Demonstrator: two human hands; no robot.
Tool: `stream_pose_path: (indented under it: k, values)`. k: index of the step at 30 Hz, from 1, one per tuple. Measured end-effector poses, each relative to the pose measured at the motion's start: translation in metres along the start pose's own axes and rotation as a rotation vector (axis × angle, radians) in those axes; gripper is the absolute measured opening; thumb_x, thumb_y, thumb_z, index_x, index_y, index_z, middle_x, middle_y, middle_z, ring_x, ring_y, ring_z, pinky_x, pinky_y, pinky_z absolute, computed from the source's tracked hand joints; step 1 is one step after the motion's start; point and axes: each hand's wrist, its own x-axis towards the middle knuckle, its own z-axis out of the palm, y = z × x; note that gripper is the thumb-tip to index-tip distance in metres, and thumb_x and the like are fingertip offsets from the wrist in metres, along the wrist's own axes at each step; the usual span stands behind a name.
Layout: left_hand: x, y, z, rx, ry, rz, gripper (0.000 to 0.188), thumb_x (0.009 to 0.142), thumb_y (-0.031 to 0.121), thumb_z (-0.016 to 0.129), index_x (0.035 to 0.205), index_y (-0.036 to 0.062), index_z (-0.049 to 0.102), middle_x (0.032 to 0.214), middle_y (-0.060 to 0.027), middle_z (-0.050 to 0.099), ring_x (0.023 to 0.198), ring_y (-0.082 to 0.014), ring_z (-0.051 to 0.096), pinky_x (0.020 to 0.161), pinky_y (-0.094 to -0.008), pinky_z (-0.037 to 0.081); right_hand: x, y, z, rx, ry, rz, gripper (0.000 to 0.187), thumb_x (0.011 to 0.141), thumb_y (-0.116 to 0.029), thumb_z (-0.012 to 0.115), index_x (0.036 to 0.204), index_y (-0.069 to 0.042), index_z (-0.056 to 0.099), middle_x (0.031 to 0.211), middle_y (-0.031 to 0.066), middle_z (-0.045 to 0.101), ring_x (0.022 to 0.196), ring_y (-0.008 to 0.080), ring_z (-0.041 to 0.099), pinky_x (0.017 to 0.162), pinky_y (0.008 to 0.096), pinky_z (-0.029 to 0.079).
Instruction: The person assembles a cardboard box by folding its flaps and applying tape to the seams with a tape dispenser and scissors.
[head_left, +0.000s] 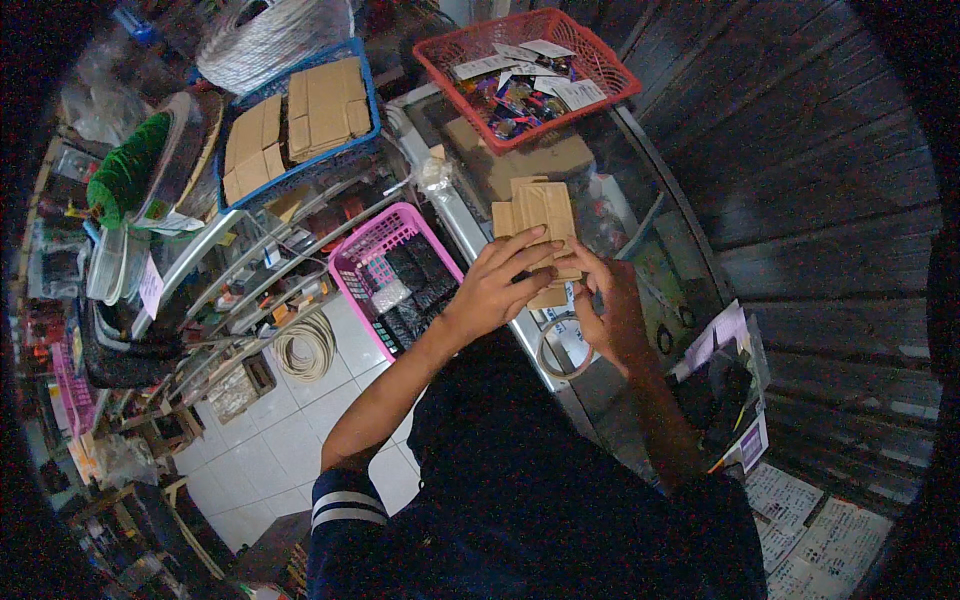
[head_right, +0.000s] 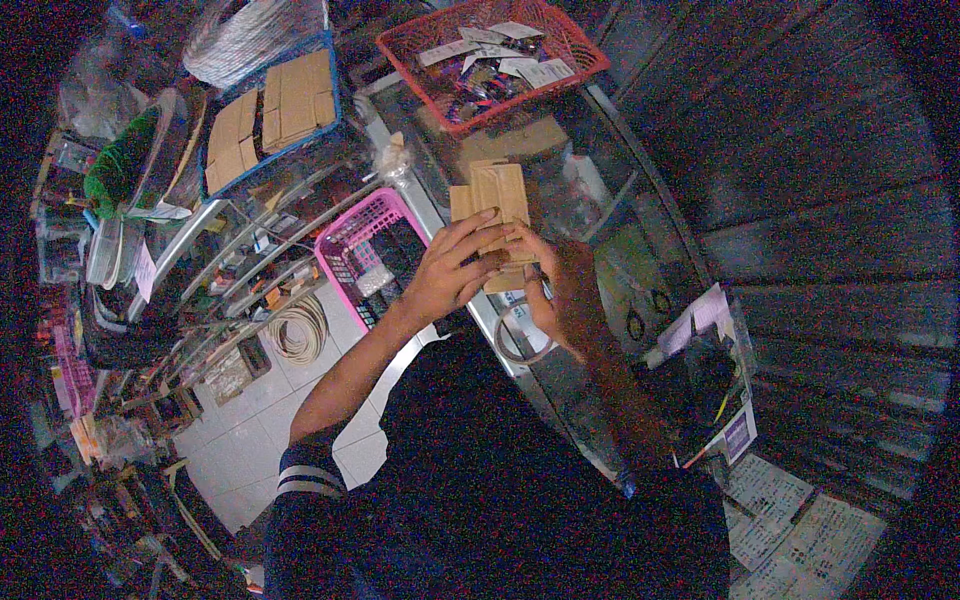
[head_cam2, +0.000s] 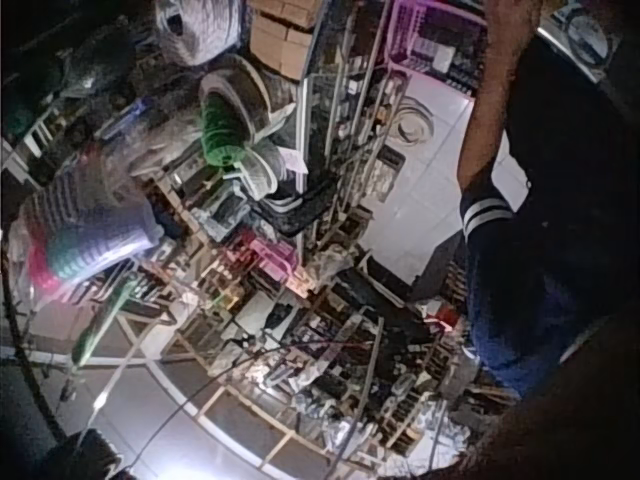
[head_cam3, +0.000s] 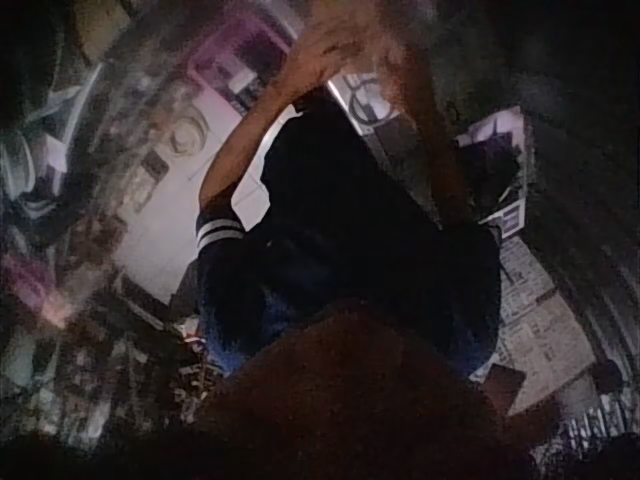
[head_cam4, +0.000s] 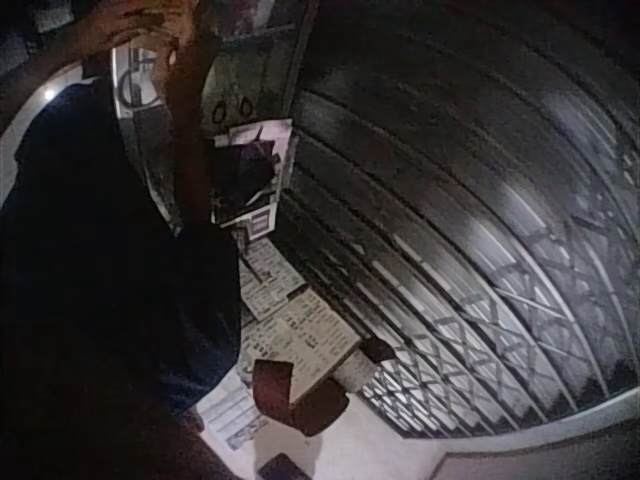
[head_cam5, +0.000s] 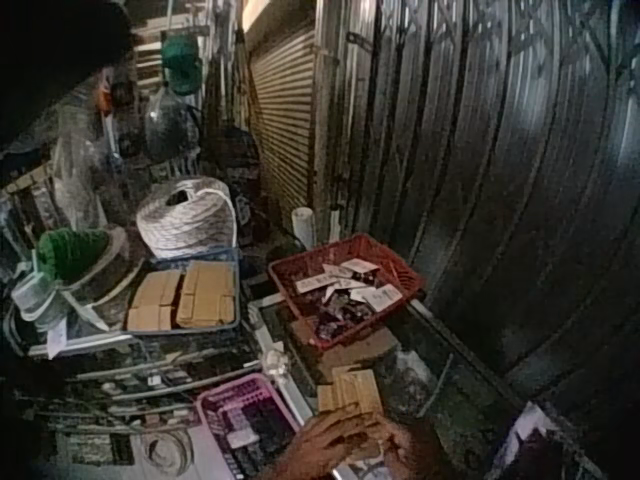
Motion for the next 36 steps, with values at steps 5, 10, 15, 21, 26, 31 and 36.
stream_pose_path:
  k: [5,10,15,21,26,31,36]
  values:
    - [0.003,0.004,-0.004,0.013,0.014,0.005,0.028,0.08,0.01,0.07,0.107,0.009,0.071,0.142,-0.0087,0.059,0.142,-0.031,0.046,0.102,-0.0453,0.044,-0.006,-0.002,0.001,-0.139,-0.073,0.052,0.061,0.084,-0.001,0.059,0.145,-0.006,0.052,0.12,0.017,0.067,0.106,0.0348,0.06,0.097,0.0477,0.042]
    - [0.001,0.001,0.0,0.0,0.007,0.005,0.027,0.083,0.012,0.073,0.11,0.0095,0.07,0.144,-0.0098,0.058,0.142,-0.0345,0.047,0.102,-0.0472,0.046,-0.011,0.002,0.004,-0.163,0.027,0.01,0.063,0.081,-0.001,0.062,0.143,-0.011,0.056,0.137,0.0193,0.058,0.114,0.0385,0.058,0.1,0.05,0.042]
    - [0.0,0.0,0.001,-0.027,0.001,-0.032,0.029,0.086,0.017,0.074,0.113,0.0075,0.068,0.147,-0.0089,0.057,0.143,-0.0349,0.046,0.104,-0.048,0.045,-0.015,0.009,-0.005,-0.239,-0.149,-0.019,0.068,0.075,-0.001,0.065,0.141,-0.018,0.06,0.149,0.0182,0.047,0.124,0.0396,0.052,0.104,0.0502,0.042]
    - [0.0,0.002,-0.001,-0.086,-0.06,-0.14,0.031,0.09,0.021,0.072,0.113,0.0014,0.066,0.148,-0.007,0.057,0.147,-0.0305,0.04,0.111,-0.0479,0.039,-0.015,0.016,-0.01,-0.269,-0.125,-0.013,0.077,0.071,0.0,0.072,0.143,-0.024,0.059,0.152,0.0184,0.043,0.125,0.0396,0.05,0.106,0.0509,0.041]
    - [0.003,0.005,-0.006,-0.105,-0.079,-0.172,0.033,0.09,0.021,0.071,0.116,0.0012,0.066,0.147,-0.0066,0.058,0.147,-0.0294,0.04,0.112,-0.0479,0.038,-0.01,0.013,-0.013,-0.322,-0.195,-0.102,0.075,0.07,0.001,0.073,0.14,-0.024,0.061,0.149,0.0176,0.044,0.126,0.0397,0.05,0.109,0.0514,0.04]
    - [0.002,0.003,-0.005,-0.084,-0.075,-0.146,0.036,0.089,0.024,0.07,0.12,0.0055,0.067,0.147,-0.0051,0.058,0.146,-0.0297,0.041,0.111,-0.0473,0.039,-0.01,0.013,-0.013,-0.335,-0.176,-0.123,0.07,0.072,0.002,0.068,0.137,-0.022,0.063,0.145,0.016,0.048,0.127,0.0395,0.049,0.11,0.0502,0.039]
    - [0.006,-0.006,-0.017,0.023,-0.157,0.018,0.035,0.088,0.025,0.069,0.122,0.014,0.069,0.15,-0.0031,0.055,0.145,-0.0293,0.043,0.11,-0.0462,0.041,-0.007,0.011,-0.032,-0.064,0.018,0.039,0.059,0.08,0.003,0.059,0.136,-0.015,0.061,0.143,0.0154,0.052,0.13,0.0358,0.049,0.112,0.0469,0.037]
